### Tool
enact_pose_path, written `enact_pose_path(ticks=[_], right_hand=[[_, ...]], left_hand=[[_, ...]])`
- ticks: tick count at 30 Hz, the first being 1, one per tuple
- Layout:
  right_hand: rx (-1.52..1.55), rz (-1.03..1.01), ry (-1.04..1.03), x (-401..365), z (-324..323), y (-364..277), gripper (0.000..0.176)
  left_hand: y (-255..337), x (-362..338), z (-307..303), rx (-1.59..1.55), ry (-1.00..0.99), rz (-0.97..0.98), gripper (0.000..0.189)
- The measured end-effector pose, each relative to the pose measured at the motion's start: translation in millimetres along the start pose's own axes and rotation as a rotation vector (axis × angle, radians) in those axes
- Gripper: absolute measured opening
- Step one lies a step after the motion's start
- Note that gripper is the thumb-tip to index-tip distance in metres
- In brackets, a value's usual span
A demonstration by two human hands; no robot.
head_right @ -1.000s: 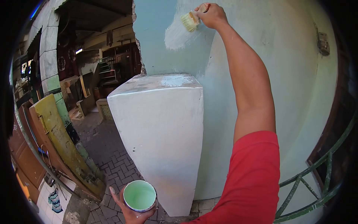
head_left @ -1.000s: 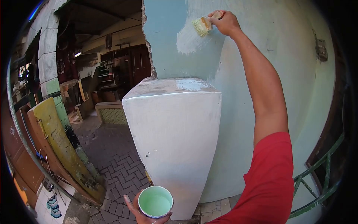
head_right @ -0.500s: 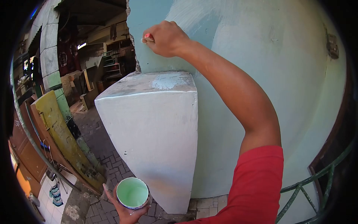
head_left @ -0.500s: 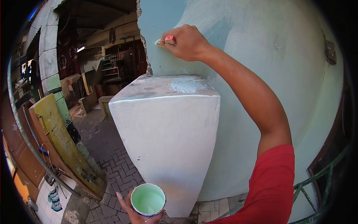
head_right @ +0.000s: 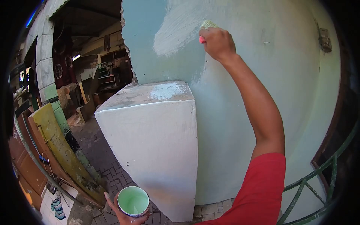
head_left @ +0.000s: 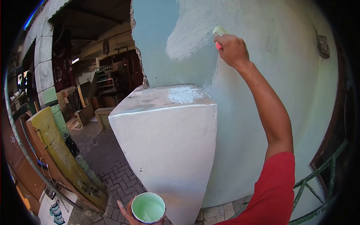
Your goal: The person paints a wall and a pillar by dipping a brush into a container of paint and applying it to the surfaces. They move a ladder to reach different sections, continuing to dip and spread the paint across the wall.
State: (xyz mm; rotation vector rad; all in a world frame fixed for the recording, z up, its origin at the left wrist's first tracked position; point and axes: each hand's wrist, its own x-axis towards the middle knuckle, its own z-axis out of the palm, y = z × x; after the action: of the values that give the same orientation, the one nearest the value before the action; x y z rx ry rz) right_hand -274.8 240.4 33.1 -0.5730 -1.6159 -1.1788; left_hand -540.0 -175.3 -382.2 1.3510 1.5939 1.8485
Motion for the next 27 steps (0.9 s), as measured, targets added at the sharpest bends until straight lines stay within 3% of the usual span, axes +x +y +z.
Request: enact_pose_path(ticks=[1,3,6,8,10,12,13,16,18,19,20,22,25,26,27], right_hand=[[0.064,-0.019,-0.014,-7,5,-23,0.006],[0.237,0.044,-0.154,-3,-12,-57,0.009],[0.394,0.069,-0.220,8,-36,-78,0.010],[0.760,0.392,-0.406,18,-55,-86,0.013],[0.734,0.385,-0.360,15,-35,-69,0.016],[0.719,0.441,-0.294,7,-17,-44,0.018],[0.709,0.480,-0.271,11,-17,-22,0.018],[0.434,0.549,-0.086,23,-35,29,0.016],[0.111,0.468,0.026,29,-54,45,0.015],[0.115,0.472,0.010,24,-47,41,0.015],[0.099,0.349,0.032,19,-38,36,0.015],[0.052,0.065,0.032,-4,-9,15,0.016],[0.203,0.043,-0.064,-26,-14,-38,0.019],[0.289,0.012,-0.082,-30,-13,-45,0.018],[0.377,-0.009,-0.104,-37,-14,-52,0.016]], left_hand=[[-4,0,-2,-0.007,0.004,0.027,0.152],[-23,12,4,-0.080,-0.043,0.187,0.130],[-29,35,16,-0.056,-0.098,0.238,0.134],[-26,32,15,0.011,-0.155,0.195,0.139],[2,29,17,0.154,-0.242,0.196,0.146],[5,26,18,0.059,-0.238,0.091,0.149],[-9,24,19,0.093,-0.207,0.138,0.150],[-3,23,16,-0.050,-0.199,0.038,0.150],[-10,22,11,-0.097,-0.160,0.036,0.150],[-17,23,11,-0.159,-0.125,0.057,0.150],[-36,27,10,-0.156,-0.126,0.042,0.150],[-74,32,2,-0.384,-0.066,-0.198,0.105],[-38,29,10,-0.454,-0.004,-0.226,0.092],[-29,29,17,-0.454,-0.009,-0.235,0.092],[-20,26,22,-0.306,-0.031,-0.115,0.100]])
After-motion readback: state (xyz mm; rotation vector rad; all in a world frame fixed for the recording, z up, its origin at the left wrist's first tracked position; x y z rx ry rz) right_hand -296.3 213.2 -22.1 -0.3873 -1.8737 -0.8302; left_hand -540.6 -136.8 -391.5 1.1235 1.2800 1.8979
